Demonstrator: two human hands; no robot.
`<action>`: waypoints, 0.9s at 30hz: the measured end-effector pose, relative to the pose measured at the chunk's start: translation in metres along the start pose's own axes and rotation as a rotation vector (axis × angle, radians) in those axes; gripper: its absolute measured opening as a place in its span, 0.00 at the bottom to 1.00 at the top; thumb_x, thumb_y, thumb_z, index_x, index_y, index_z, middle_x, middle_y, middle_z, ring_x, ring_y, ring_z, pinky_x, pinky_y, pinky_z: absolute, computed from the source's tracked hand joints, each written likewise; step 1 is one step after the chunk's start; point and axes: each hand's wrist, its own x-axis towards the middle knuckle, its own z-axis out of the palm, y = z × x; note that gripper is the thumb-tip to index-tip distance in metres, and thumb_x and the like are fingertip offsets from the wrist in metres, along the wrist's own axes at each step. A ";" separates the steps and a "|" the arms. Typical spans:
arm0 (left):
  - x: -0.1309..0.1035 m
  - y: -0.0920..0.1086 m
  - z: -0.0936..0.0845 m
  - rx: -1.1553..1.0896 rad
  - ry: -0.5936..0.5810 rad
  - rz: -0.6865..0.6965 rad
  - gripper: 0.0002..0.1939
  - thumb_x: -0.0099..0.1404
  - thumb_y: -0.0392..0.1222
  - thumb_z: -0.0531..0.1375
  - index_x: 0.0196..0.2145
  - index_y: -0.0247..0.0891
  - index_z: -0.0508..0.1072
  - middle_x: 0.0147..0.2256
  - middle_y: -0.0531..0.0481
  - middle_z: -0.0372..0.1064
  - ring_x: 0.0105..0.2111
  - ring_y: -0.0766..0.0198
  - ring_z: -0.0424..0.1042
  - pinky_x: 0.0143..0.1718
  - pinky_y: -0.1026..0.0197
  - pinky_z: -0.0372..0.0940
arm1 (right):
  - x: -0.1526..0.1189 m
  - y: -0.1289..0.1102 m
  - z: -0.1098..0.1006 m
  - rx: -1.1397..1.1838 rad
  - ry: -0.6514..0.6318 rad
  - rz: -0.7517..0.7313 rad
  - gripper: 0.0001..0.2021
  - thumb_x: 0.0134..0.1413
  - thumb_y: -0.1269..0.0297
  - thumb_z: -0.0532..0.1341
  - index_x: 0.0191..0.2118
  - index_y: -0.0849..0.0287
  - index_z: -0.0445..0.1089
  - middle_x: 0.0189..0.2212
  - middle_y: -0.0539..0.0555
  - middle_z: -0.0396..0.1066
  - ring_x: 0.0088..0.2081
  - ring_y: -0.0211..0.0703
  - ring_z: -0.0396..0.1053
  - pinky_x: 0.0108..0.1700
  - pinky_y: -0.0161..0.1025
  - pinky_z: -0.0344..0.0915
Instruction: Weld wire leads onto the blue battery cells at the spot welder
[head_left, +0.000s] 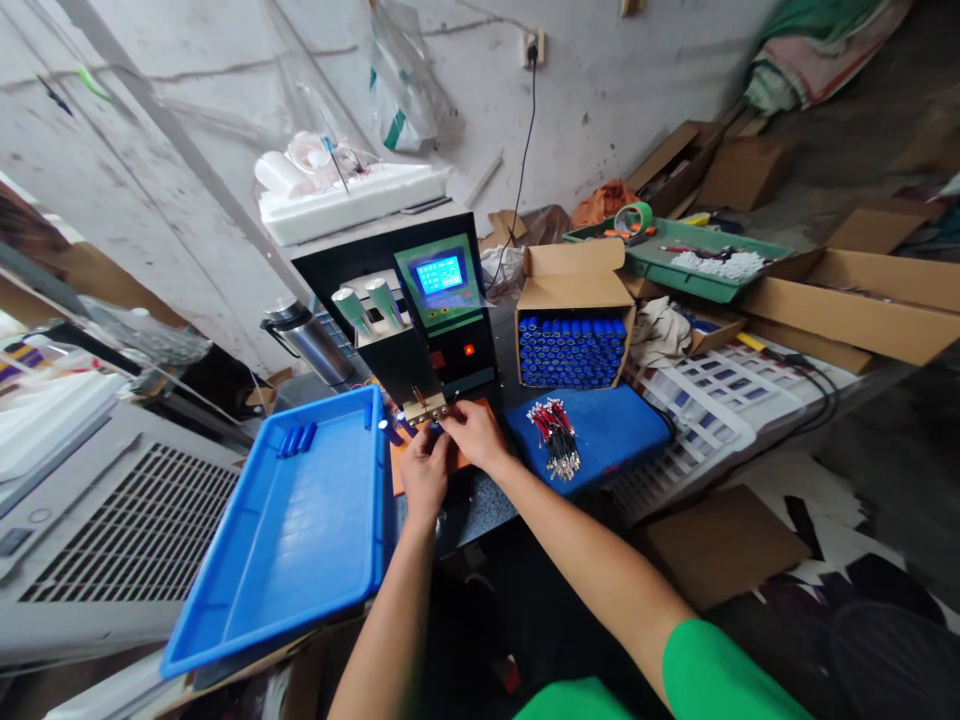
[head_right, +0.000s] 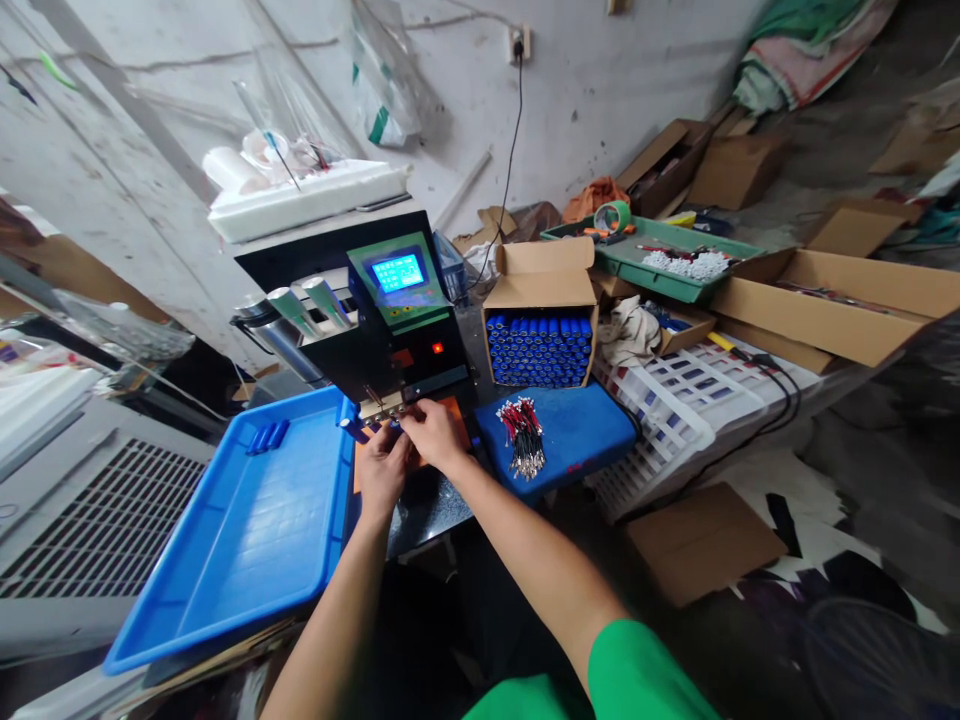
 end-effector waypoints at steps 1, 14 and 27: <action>0.000 0.001 0.000 0.002 0.000 0.002 0.20 0.61 0.51 0.63 0.46 0.36 0.77 0.39 0.45 0.78 0.38 0.59 0.76 0.40 0.61 0.69 | 0.000 0.001 0.000 0.003 -0.002 -0.002 0.06 0.55 0.63 0.62 0.32 0.58 0.74 0.32 0.52 0.78 0.36 0.44 0.74 0.39 0.37 0.67; -0.005 0.010 0.002 0.058 0.016 0.034 0.18 0.61 0.52 0.62 0.42 0.36 0.77 0.37 0.47 0.78 0.35 0.60 0.75 0.39 0.61 0.68 | -0.009 0.025 -0.011 0.077 -0.030 -0.049 0.10 0.50 0.58 0.62 0.25 0.58 0.66 0.22 0.47 0.67 0.27 0.39 0.65 0.30 0.34 0.60; -0.029 0.015 -0.024 0.183 0.131 0.092 0.18 0.64 0.51 0.60 0.45 0.37 0.77 0.43 0.43 0.77 0.42 0.57 0.76 0.47 0.54 0.69 | -0.006 0.012 -0.021 0.341 -0.116 0.176 0.11 0.45 0.59 0.64 0.22 0.58 0.65 0.16 0.45 0.64 0.19 0.33 0.58 0.23 0.31 0.54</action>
